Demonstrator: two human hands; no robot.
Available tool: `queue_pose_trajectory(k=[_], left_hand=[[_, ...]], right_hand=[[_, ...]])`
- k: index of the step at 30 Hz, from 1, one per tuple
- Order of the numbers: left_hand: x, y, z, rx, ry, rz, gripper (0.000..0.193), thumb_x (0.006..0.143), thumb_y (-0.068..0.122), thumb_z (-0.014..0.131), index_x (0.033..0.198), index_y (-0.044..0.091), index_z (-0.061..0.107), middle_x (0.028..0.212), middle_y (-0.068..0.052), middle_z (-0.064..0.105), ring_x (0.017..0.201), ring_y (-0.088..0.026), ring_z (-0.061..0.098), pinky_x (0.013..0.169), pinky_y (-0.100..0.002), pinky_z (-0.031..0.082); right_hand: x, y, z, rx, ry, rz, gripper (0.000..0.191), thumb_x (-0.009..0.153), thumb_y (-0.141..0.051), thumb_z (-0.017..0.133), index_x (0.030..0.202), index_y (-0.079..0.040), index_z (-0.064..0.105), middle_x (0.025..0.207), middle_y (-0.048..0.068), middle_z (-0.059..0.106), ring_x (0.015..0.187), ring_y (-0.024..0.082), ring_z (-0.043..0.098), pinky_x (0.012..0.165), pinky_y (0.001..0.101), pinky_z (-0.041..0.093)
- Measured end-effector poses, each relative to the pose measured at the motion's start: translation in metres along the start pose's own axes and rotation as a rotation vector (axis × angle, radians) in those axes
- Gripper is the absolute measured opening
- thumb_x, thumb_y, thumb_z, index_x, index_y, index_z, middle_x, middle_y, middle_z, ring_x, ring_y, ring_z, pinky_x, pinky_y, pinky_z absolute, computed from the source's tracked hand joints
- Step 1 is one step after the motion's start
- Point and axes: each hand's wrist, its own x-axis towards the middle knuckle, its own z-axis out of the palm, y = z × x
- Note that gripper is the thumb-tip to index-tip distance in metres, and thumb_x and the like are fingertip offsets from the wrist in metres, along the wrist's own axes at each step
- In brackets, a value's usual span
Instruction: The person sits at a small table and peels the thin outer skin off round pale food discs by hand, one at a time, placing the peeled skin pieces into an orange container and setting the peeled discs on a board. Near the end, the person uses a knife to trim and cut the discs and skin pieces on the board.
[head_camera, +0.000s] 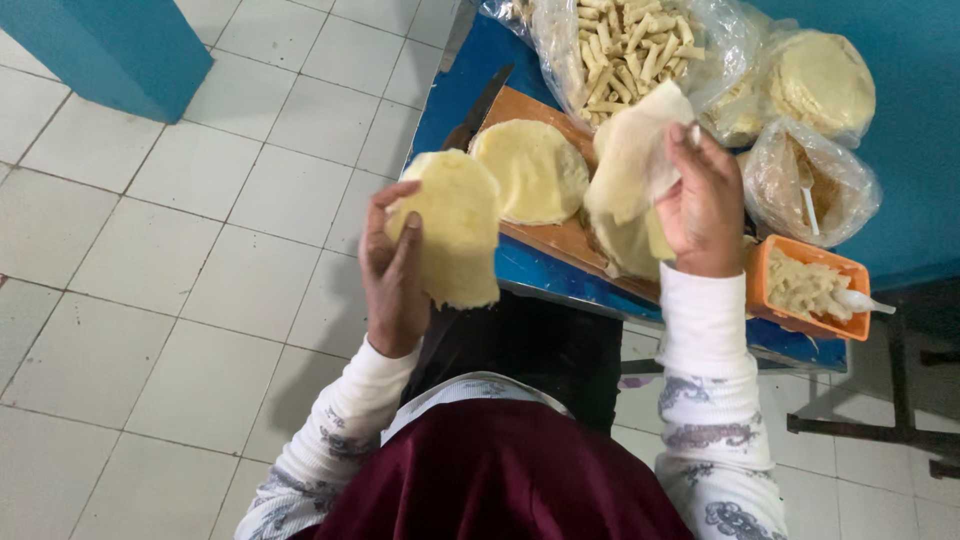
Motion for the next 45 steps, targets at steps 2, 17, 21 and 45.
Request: queue_pose_trajectory(k=[2, 17, 21, 45], left_hand=[[0.000, 0.011, -0.004, 0.010, 0.078, 0.034, 0.038, 0.104, 0.012, 0.053, 0.140, 0.009, 0.043, 0.130, -0.012, 0.058, 0.114, -0.020, 0.063, 0.097, -0.032, 0.054], [0.020, 0.012, -0.048, -0.370, 0.108, -0.007, 0.049, 0.107, 0.012, 0.055, 0.152, 0.000, 0.038, 0.143, -0.016, 0.056, 0.129, -0.028, 0.061, 0.113, -0.044, 0.051], [0.023, 0.012, -0.038, -0.397, 0.192, -0.050, 0.055, 0.105, 0.020, 0.051, 0.154, 0.007, 0.031, 0.143, -0.011, 0.055, 0.131, -0.027, 0.058, 0.111, -0.046, 0.051], [0.014, -0.082, 0.046, -0.672, -0.383, -0.265, 0.066, 0.115, 0.041, 0.031, 0.169, 0.008, 0.011, 0.173, -0.009, 0.021, 0.158, -0.021, 0.026, 0.131, -0.034, 0.022]], right_hand=[[0.016, 0.010, 0.023, -0.398, 0.026, -0.224, 0.020, 0.114, -0.011, 0.063, 0.126, 0.002, 0.072, 0.117, 0.012, 0.072, 0.105, 0.018, 0.067, 0.100, 0.0349, 0.054], [-0.020, 0.093, 0.081, -1.352, -0.274, -0.539, 0.047, 0.091, 0.006, 0.064, 0.137, -0.003, 0.063, 0.143, 0.018, 0.062, 0.139, 0.036, 0.054, 0.116, 0.0459, 0.043], [-0.027, 0.102, 0.088, -1.367, -0.215, -0.505, 0.052, 0.087, 0.005, 0.063, 0.138, -0.004, 0.062, 0.144, 0.018, 0.061, 0.140, 0.036, 0.053, 0.116, 0.0457, 0.043], [-0.071, 0.016, 0.125, -0.995, -0.009, -0.456, 0.012, 0.100, -0.004, 0.067, 0.111, -0.002, 0.071, 0.114, 0.011, 0.074, 0.101, 0.022, 0.074, 0.088, 0.0272, 0.057]])
